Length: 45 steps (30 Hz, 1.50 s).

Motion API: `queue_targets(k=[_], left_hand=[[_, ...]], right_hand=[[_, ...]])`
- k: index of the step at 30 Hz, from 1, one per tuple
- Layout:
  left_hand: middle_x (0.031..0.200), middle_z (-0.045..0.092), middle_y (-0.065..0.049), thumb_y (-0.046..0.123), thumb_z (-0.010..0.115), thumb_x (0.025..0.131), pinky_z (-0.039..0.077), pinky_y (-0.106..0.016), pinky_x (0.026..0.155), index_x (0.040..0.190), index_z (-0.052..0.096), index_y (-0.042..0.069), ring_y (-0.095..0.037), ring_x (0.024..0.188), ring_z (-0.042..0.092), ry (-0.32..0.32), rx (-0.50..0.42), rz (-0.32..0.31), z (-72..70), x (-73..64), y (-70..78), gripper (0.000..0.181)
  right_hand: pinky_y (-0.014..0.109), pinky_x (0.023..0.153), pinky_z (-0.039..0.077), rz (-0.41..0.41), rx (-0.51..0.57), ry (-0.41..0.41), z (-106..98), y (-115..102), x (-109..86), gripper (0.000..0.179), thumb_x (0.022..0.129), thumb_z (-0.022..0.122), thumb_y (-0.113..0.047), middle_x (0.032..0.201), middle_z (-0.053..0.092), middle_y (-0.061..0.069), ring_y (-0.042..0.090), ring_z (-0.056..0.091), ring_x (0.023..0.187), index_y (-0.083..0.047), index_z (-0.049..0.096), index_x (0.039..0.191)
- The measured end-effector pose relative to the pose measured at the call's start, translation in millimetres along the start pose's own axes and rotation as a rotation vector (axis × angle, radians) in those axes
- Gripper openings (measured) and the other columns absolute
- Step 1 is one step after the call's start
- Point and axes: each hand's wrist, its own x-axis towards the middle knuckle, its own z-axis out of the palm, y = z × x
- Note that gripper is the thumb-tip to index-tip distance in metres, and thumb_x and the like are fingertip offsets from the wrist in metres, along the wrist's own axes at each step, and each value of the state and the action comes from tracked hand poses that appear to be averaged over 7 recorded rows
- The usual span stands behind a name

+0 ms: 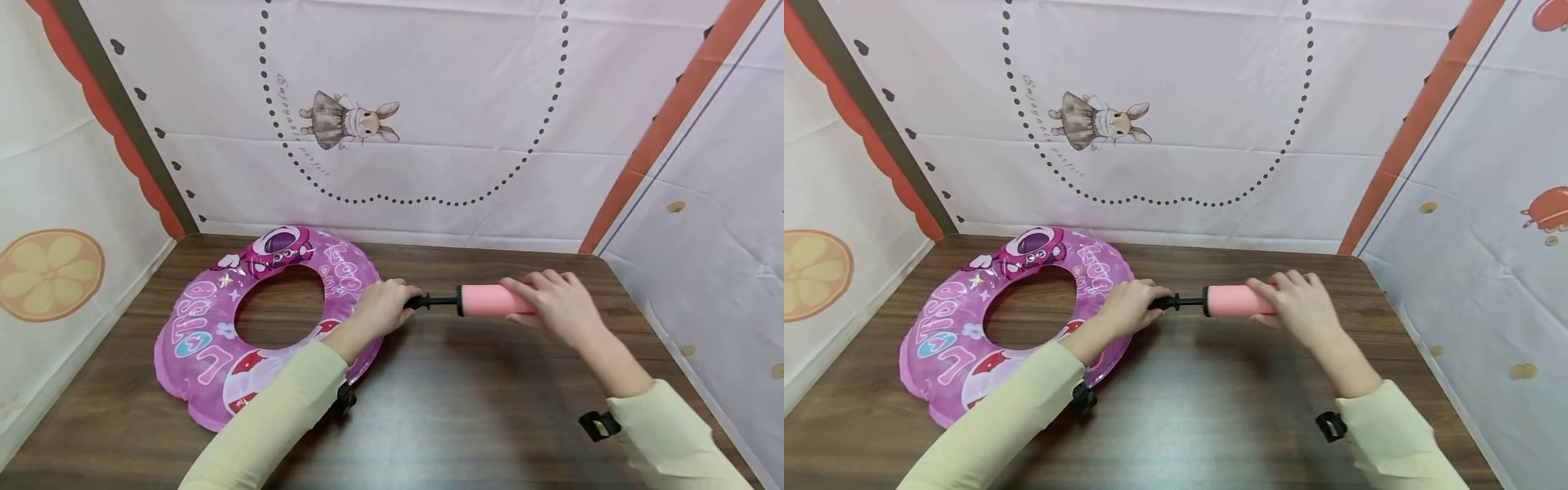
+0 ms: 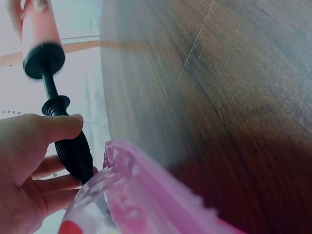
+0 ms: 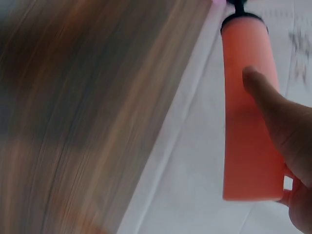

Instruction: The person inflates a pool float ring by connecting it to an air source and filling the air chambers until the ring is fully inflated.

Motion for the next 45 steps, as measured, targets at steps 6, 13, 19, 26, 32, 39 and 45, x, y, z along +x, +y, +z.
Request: queue_targets(k=[6, 13, 19, 26, 32, 39, 45], left_hand=[[0.086, 0.066, -0.002, 0.023, 0.073, 0.077, 0.052, -0.033, 0.057, 0.106, 0.068, 0.021, -0.018, 0.071, 0.062, 0.022, 0.007, 0.02, 0.5, -2.4, 0.4, 0.029], [0.086, 0.068, -0.003, 0.022, 0.075, 0.076, 0.052, -0.033, 0.059, 0.104, 0.069, 0.02, -0.018, 0.073, 0.063, 0.02, -0.043, 0.007, 0.6, -0.5, -2.3, 0.029], [0.09, 0.069, -0.003, 0.024, 0.074, 0.077, 0.052, -0.036, 0.063, 0.108, 0.068, 0.021, -0.02, 0.078, 0.064, -0.026, -0.081, -0.027, -3.0, 3.4, -4.1, 0.032], [0.092, 0.068, -0.004, 0.023, 0.072, 0.079, 0.053, -0.037, 0.066, 0.111, 0.066, 0.02, -0.022, 0.081, 0.063, -0.02, -0.068, -0.015, -5.2, 5.3, -3.7, 0.033], [0.09, 0.067, -0.005, 0.022, 0.072, 0.079, 0.052, -0.035, 0.063, 0.111, 0.066, 0.019, -0.021, 0.076, 0.063, 0.0, -0.044, 0.001, -4.0, 6.0, -1.1, 0.033], [0.088, 0.067, -0.004, 0.022, 0.071, 0.079, 0.052, -0.033, 0.06, 0.11, 0.066, 0.02, -0.019, 0.073, 0.063, 0.028, -0.031, 0.043, -0.2, 7.5, 2.8, 0.032], [0.083, 0.067, -0.003, 0.021, 0.073, 0.077, 0.051, -0.033, 0.059, 0.103, 0.069, 0.019, -0.017, 0.07, 0.062, 0.039, -0.036, 0.038, 0.0, 5.6, 3.4, 0.026]], right_hand=[[0.044, 0.061, 0.043, -0.02, -0.038, 0.016, 12.7, -28.7, 20.4, 0.058, 0.062, 0.08, -0.044, 0.084, 0.063, 0.01, 0.03, 0.059, 0.08, -0.019, 0.063, 0.111], [0.044, 0.064, 0.044, -0.022, -0.048, 0.029, 20.5, -37.1, 24.2, 0.059, 0.063, 0.08, -0.045, 0.086, 0.063, 0.009, 0.029, 0.058, 0.08, -0.02, 0.062, 0.113], [0.045, 0.064, 0.044, -0.01, -0.013, -0.003, 8.0, -14.8, 12.8, 0.06, 0.064, 0.078, -0.045, 0.089, 0.064, 0.009, 0.031, 0.058, 0.084, -0.02, 0.061, 0.116], [0.05, 0.069, 0.043, 0.063, 0.037, -0.052, -20.3, 29.2, -12.5, 0.06, 0.078, 0.053, -0.066, 0.089, 0.064, 0.009, 0.033, 0.057, 0.082, -0.02, 0.062, 0.116], [0.052, 0.07, 0.043, 0.07, 0.03, -0.035, -27.5, 36.3, -16.3, 0.069, 0.082, 0.034, -0.072, 0.088, 0.064, 0.01, 0.035, 0.056, 0.082, -0.019, 0.063, 0.114], [0.046, 0.062, 0.041, 0.01, -0.04, -0.008, -2.5, -6.9, 13.6, 0.057, 0.064, 0.078, -0.043, 0.086, 0.063, 0.011, 0.032, 0.058, 0.082, -0.019, 0.062, 0.114], [0.046, 0.065, 0.042, -0.001, -0.059, -0.005, 11.8, -29.2, 25.8, 0.056, 0.064, 0.079, -0.043, 0.086, 0.062, 0.009, 0.03, 0.057, 0.081, -0.02, 0.063, 0.112]])
